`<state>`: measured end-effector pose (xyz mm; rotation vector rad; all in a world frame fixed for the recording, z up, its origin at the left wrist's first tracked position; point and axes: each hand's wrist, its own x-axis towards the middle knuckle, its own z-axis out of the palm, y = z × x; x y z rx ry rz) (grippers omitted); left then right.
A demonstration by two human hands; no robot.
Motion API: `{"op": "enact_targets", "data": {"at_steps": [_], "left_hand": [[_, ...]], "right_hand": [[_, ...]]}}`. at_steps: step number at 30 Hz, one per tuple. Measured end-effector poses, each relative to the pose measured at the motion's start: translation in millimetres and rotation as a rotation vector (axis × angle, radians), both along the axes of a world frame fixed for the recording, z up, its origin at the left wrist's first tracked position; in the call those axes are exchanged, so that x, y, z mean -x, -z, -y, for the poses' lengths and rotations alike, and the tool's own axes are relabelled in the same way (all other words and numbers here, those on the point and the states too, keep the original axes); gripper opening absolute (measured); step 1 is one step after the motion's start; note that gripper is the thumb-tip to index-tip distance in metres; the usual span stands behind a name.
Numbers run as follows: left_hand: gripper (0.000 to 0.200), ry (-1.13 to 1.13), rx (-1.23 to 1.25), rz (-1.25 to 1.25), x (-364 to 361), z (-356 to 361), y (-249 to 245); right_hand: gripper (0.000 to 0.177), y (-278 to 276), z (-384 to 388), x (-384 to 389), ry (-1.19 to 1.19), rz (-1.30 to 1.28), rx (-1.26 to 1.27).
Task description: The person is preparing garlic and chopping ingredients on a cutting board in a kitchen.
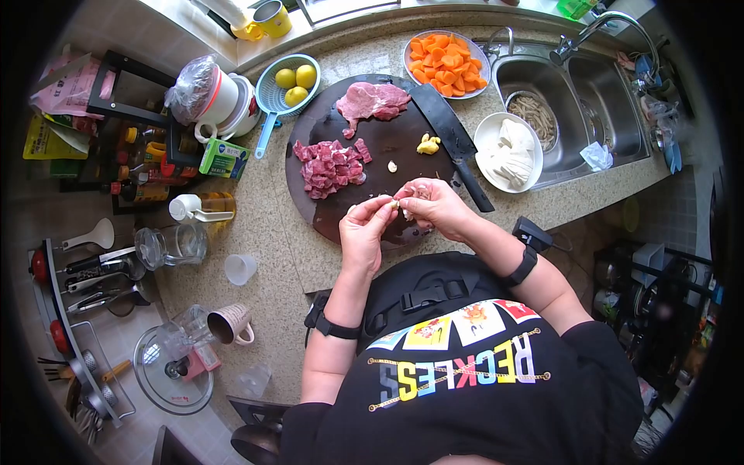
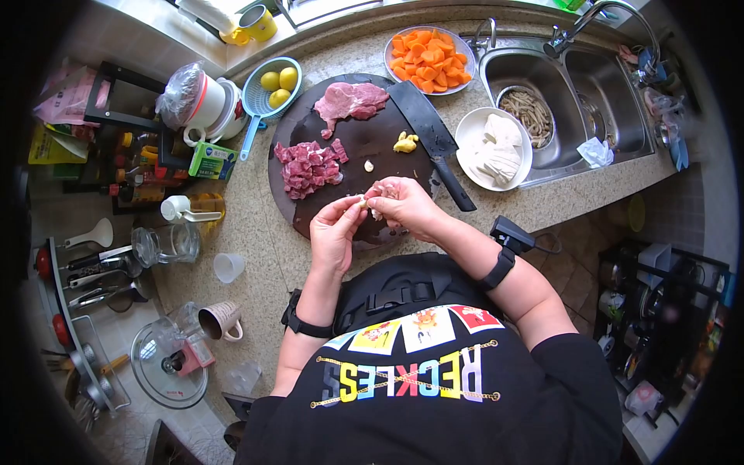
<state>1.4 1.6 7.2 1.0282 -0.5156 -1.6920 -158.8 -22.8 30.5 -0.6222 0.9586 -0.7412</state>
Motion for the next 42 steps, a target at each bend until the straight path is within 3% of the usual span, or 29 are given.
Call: {"op": "enact_targets", "data": {"at_steps": [2,4,8,10,11,14,16,17,19,22,29,42], "left_hand": [[0.015,0.032,0.134,0.166,-0.6,1.3,1.3],[0.014,0.025,0.189,0.241,1.5,1.2,-1.4],[0.011,0.003,0.360,0.462,3.3,1.3,2.9],[0.012,0.006,0.346,0.448,5.1,1.2,2.1],[0.012,0.008,0.330,0.434,5.6,0.6,1.5],[0.015,0.016,0.263,0.287,7.2,-0.7,-0.4],[0.015,0.006,0.179,0.178,8.1,-1.9,-2.5],[0.015,-0.003,0.096,0.070,8.4,-2.1,-3.0],[0.015,-0.015,0.032,-0.040,7.8,-2.4,0.2],[0.015,-0.031,-0.063,-0.199,6.6,-2.5,1.7],[0.011,-0.024,-0.221,-0.462,1.0,-0.9,13.0],[0.010,-0.099,-0.187,-0.267,4.3,-0.9,-0.7]], "right_hand": [[0.006,0.2,0.1,0.0,-0.002,-0.054,0.023],[0.006,2.5,0.8,0.6,-0.084,-0.299,0.220],[0.011,13.2,-0.3,-2.8,-0.070,-0.522,0.515],[0.013,12.6,-1.1,-4.7,-0.024,-0.669,0.763],[0.013,14.9,-2.0,-4.8,-0.024,-0.669,0.763],[0.012,17.9,-4.6,-4.3,-0.015,-0.599,0.603],[0.010,7.9,-5.6,-4.0,0.003,-0.310,0.252],[0.010,8.1,-5.3,-3.4,0.003,-0.311,0.251],[0.007,8.7,-3.9,-2.1,0.060,0.023,0.076],[0.007,3.3,-0.9,-0.3,0.076,0.163,-0.084],[0.007,3.1,-2.5,-3.0,0.076,0.250,-0.151],[0.007,3.9,-3.7,-5.5,0.088,0.181,-0.127]]}}
